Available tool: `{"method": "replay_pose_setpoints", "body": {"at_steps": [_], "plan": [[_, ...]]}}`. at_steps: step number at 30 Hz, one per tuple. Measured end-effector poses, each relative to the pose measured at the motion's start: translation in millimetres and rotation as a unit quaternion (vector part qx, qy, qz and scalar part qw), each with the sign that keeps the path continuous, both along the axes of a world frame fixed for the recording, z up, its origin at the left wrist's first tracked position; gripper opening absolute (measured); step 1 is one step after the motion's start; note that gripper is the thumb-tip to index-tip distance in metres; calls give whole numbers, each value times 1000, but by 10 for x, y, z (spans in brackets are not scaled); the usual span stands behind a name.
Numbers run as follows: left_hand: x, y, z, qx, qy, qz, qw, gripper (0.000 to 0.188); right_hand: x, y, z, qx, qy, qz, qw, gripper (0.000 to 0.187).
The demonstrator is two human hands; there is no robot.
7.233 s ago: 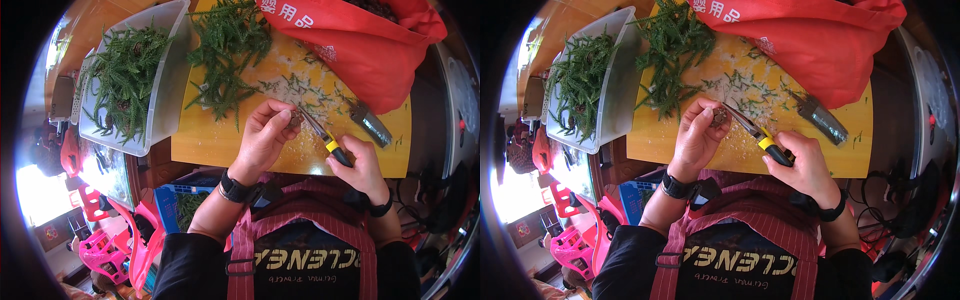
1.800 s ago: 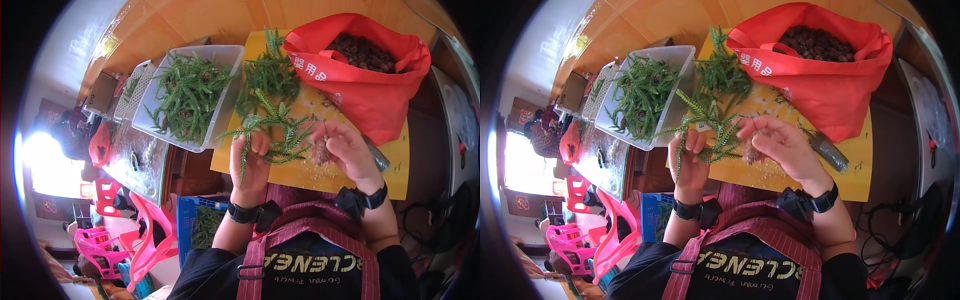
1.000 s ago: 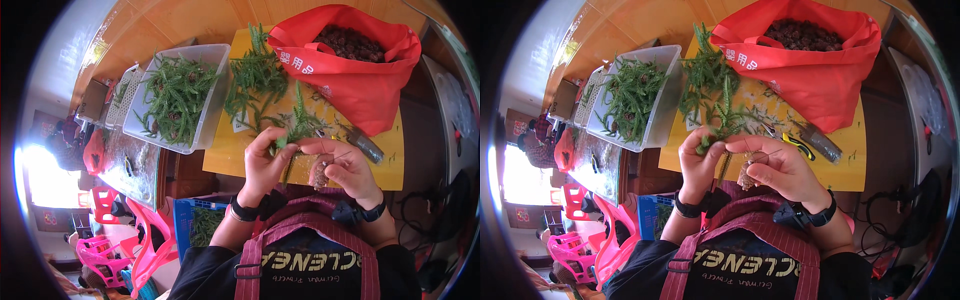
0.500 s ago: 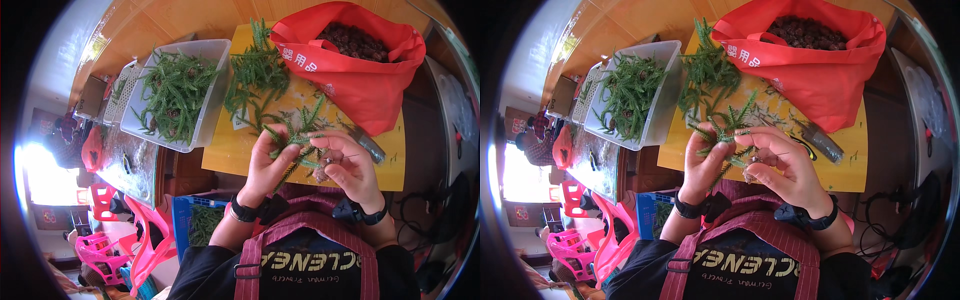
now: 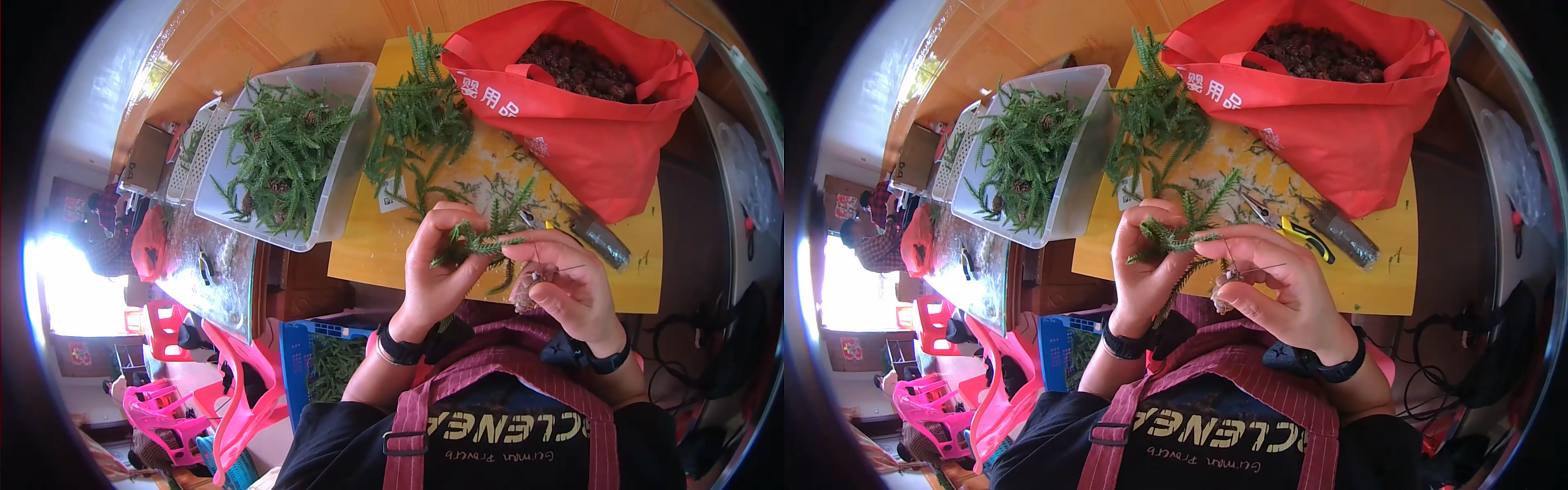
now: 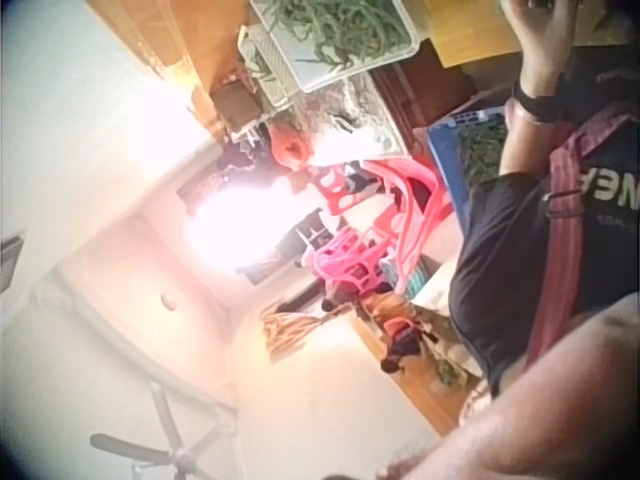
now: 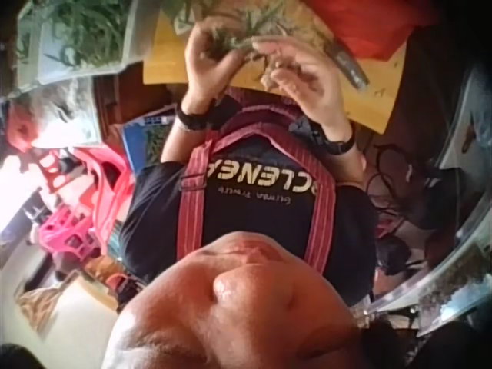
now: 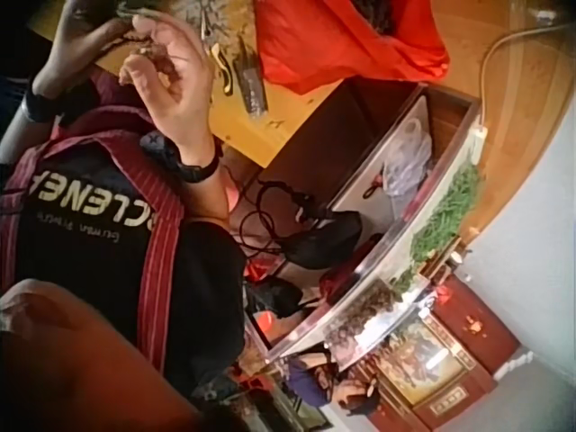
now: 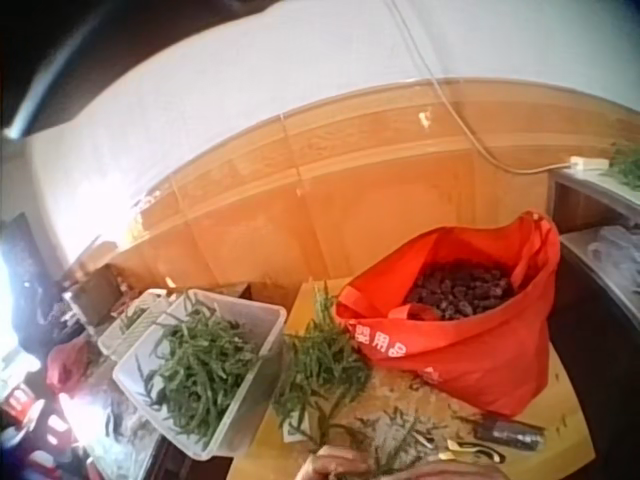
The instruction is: Trimming and sorting green plant-like items using scissors and hands.
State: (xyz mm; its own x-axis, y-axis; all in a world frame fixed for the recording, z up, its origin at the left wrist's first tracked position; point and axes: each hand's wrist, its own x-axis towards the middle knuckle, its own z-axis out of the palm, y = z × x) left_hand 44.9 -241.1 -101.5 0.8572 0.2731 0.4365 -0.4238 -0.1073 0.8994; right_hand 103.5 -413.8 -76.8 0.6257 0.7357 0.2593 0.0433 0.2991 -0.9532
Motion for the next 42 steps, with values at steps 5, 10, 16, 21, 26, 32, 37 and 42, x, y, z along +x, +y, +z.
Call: {"method": "replay_pose_setpoints", "body": {"at_steps": [5, 10, 16, 21, 26, 32, 37, 42], "plan": [[2, 46, 20, 29, 4, -23, 999, 29, 30, -17, -69, 21, 26, -31, 999, 29], [2, 34, 60, 13, 32, -52, 998, 25, 70, -28, -48, -50, 42, 27, 998, 37], [-33, 78, -12, -55, 56, -33, 996, 17, 58, -27, -15, -71, 44, 1, 996, 35], [-13, 123, -31, -3, -3, -16, 1000, 19, 63, -26, -66, -49, 29, -5, 998, 34], [5, 103, 23, 45, -46, 13, 998, 22, 105, -64, -125, -68, -35, -14, 997, 33], [-1, 103, 14, 83, -76, 41, 993, 25, 60, -46, -61, -47, -117, -107, 986, 31], [-15, 107, 9, 132, -81, 62, 986, 25, 57, -115, -56, -58, -223, -141, 963, 30], [-4, 102, 14, 134, -99, 66, 984, 25, -1, -96, -148, -45, -155, -143, 976, 29]]}}
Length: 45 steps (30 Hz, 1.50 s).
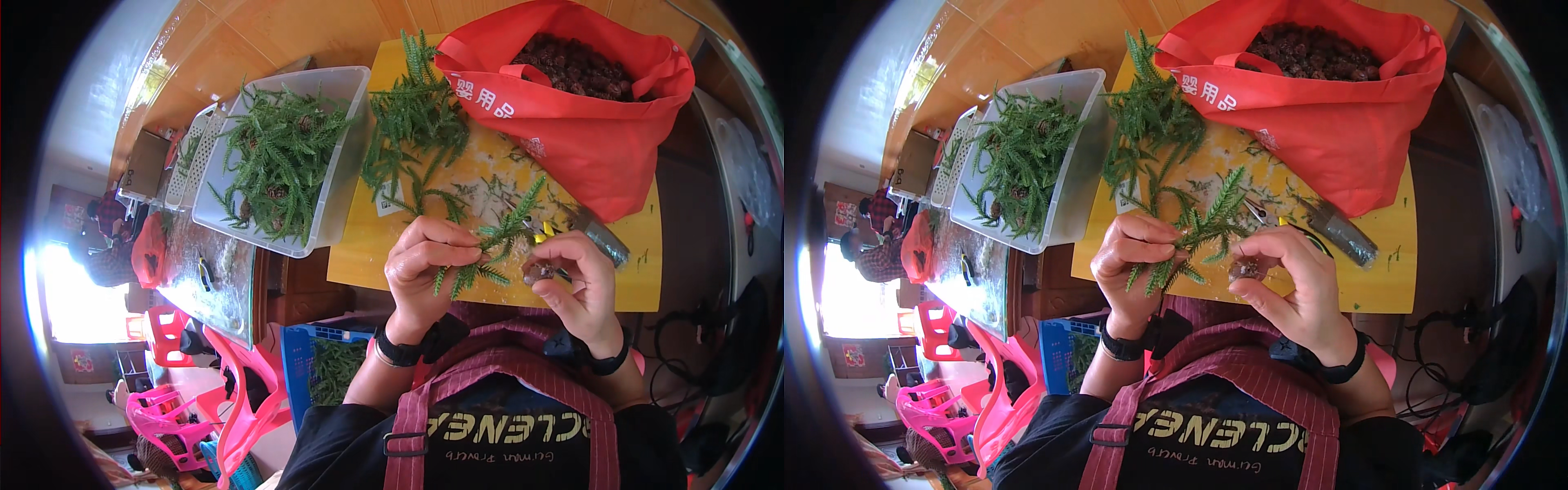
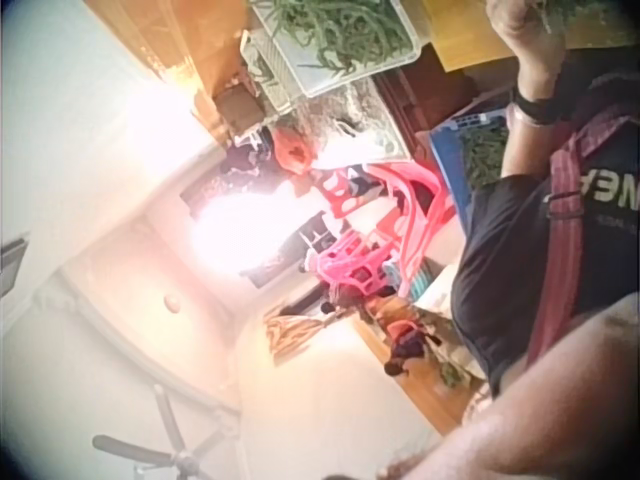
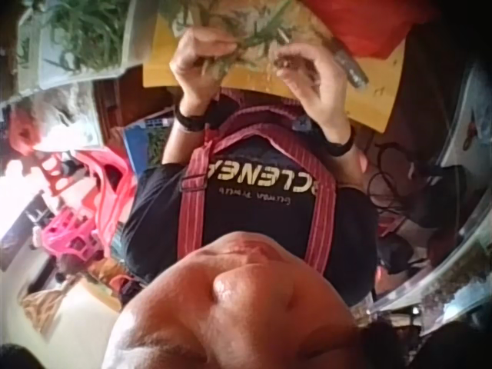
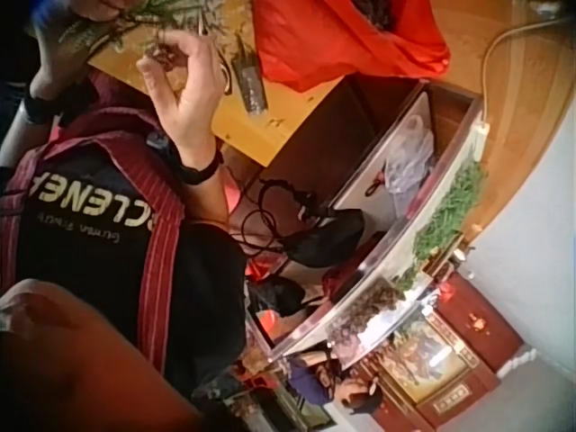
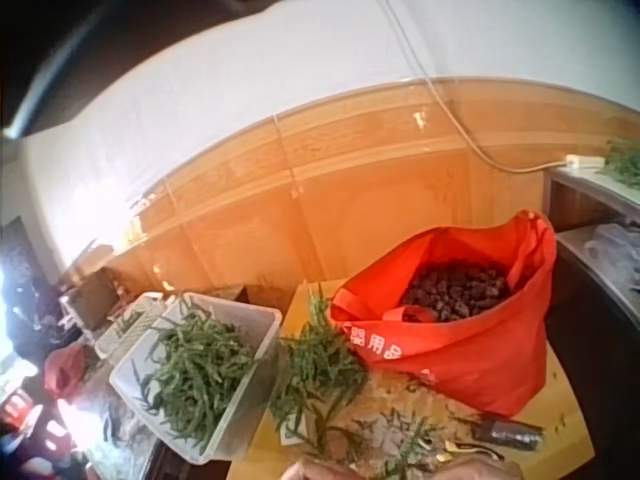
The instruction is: Trimming and sorting green plant-like items using scissors and hands.
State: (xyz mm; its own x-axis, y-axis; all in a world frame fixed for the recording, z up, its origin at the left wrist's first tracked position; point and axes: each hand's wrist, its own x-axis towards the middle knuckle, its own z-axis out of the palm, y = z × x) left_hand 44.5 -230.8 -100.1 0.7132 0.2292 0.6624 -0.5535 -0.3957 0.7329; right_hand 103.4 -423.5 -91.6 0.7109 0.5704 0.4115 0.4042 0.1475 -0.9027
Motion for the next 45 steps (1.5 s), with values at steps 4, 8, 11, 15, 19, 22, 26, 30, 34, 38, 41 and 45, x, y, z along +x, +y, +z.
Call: {"method": "replay_pose_setpoints", "body": {"at_steps": [4, 8, 11, 15, 19, 22, 26, 30, 34, 38, 41, 45], "plan": [[-1, -19, 3, -25, -6, -3, 1000, 25, 8, -14, -41, 14, 19, 20, 1000, 31], [-7, 8, -11, -26, -5, -24, 999, 25, 26, -2, 29, -14, -43, 18, 999, 30], [-3, 11, -33, -32, -5, -28, 999, 25, 4, 22, 83, -25, -38, 25, 999, 27], [-5, -22, -44, -81, 18, -16, 996, 27, -56, 70, 79, -38, -17, 3, 999, 24], [-10, -28, -35, -99, 26, -12, 995, 28, -61, 87, 144, -78, -91, -24, 993, 26], [-18, -33, -36, -99, 36, -15, 994, 28, -77, 110, 156, -97, -146, -58, 983, 28], [2, -62, -78, -125, 14, -19, 992, 22, -108, 177, 208, -99, -156, -102, 978, 34], [-21, -89, -55, -118, 20, -19, 993, 21, -128, 219, 201, -86, -156, -113, 978, 45], [-28, -104, -65, -129, 28, -25, 991, 21, -131, 236, 172, -86, -138, -106, 981, 50], [-21, -129, -48, -110, 27, -8, 994, 21, -120, 274, 158, -80, -146, -114, 979, 51], [-38, -158, -41, -131, 43, -15, 990, 20, -107, 299, 153, -70, -163, -128, 976, 51], [-41, -171, -52, -141, 51, -16, 989, 19, -90, 309, 199, -84, -188, -132, 970, 53]]}}
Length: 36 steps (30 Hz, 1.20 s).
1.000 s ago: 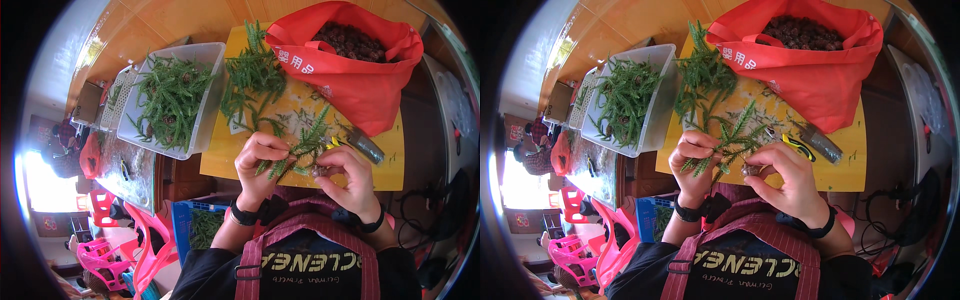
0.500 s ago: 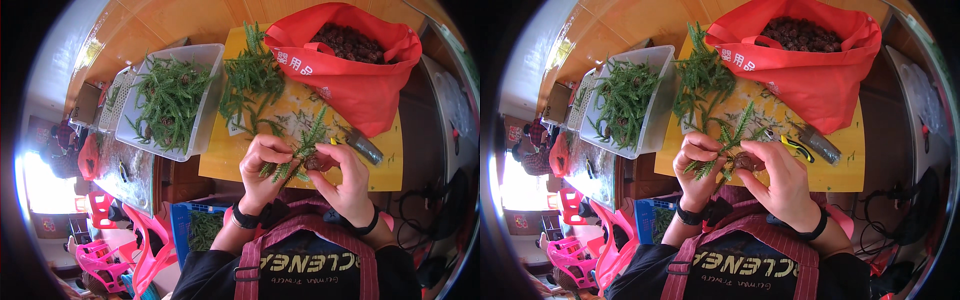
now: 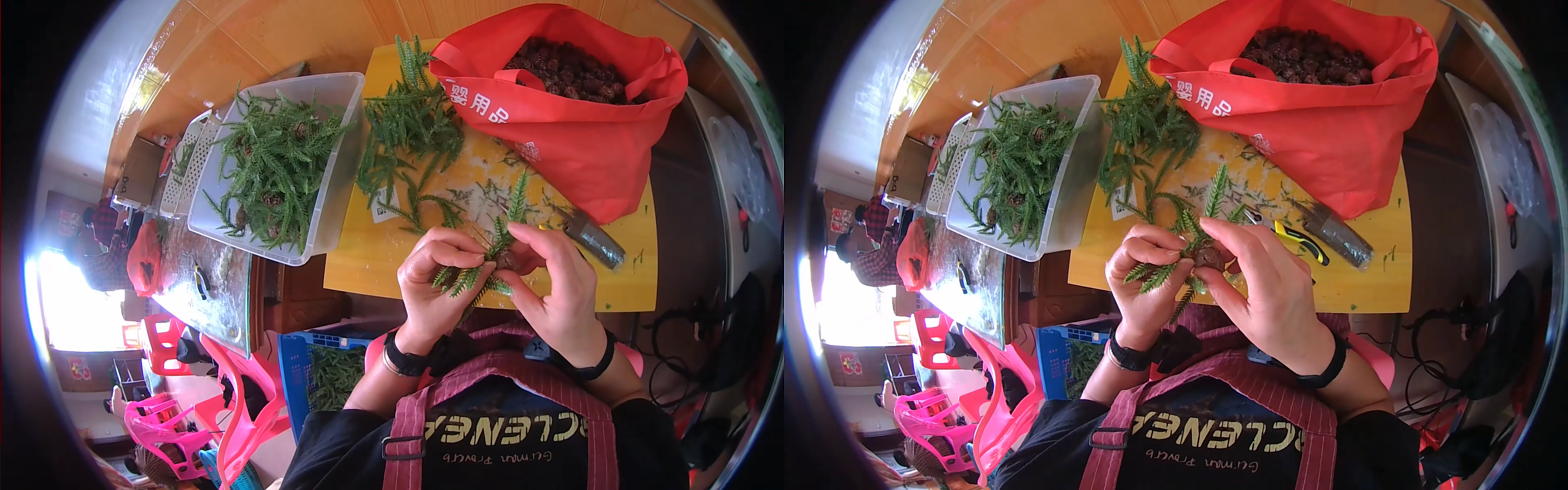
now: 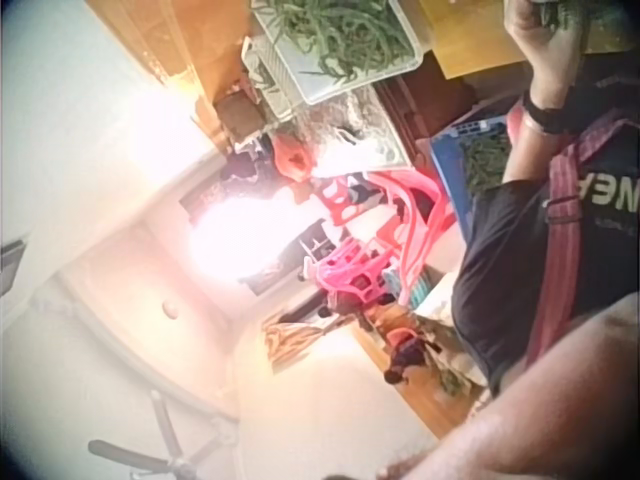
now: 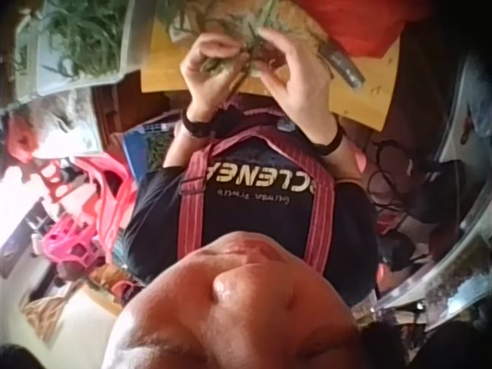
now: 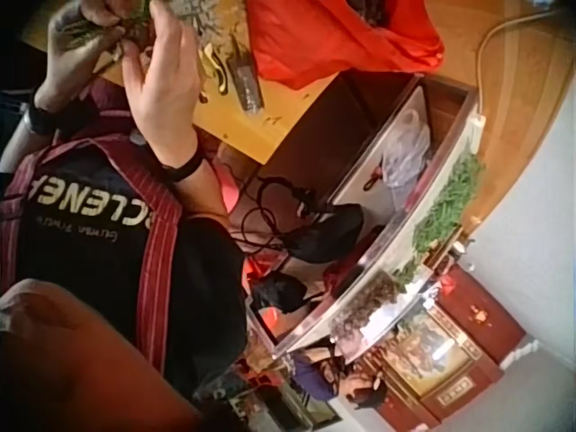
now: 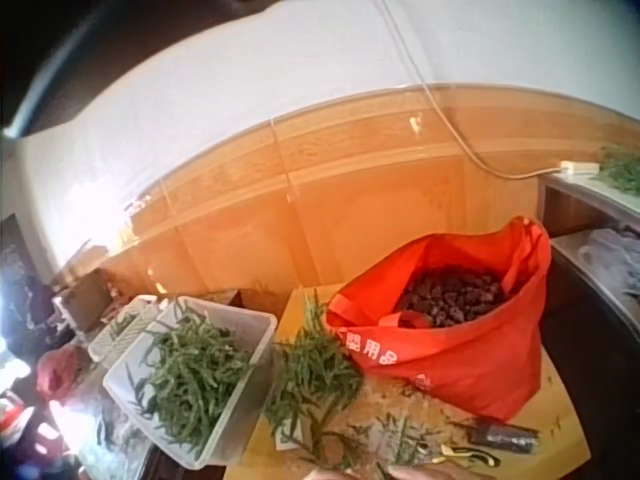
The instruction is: Trimming and sorting green plant-like items using scissors and hands.
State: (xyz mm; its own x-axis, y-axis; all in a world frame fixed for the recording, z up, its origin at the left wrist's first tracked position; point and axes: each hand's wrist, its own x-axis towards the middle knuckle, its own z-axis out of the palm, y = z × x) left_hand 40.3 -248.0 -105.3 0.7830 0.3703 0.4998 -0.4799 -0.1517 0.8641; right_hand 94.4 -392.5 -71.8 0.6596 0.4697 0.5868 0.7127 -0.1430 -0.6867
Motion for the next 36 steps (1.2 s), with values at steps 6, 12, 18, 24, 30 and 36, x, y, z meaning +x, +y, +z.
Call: {"method": "replay_pose_setpoints", "body": {"at_steps": [6, 12, 18, 24, 30, 36], "plan": [[-4, -15, 39, -27, 41, -21, 999, 18, 11, -9, -28, -4, -5, -7, 1000, 55], [8, 44, 53, -49, 74, -58, 994, 17, 35, -29, 25, -52, -26, -10, 998, 53], [54, 87, 52, -31, 92, -80, 992, 14, 78, -12, 30, -52, -16, -6, 998, 53], [1, 70, 85, -102, 147, -106, 978, 16, 81, -28, 94, -97, -1, 12, 995, 51], [2, 89, 46, -75, 145, -118, 979, 19, 108, -53, 104, -113, 34, 33, 992, 44], [28, 119, 15, -18, 98, -116, 988, 25, 91, -54, 95, -104, 41, 30, 993, 41]]}}
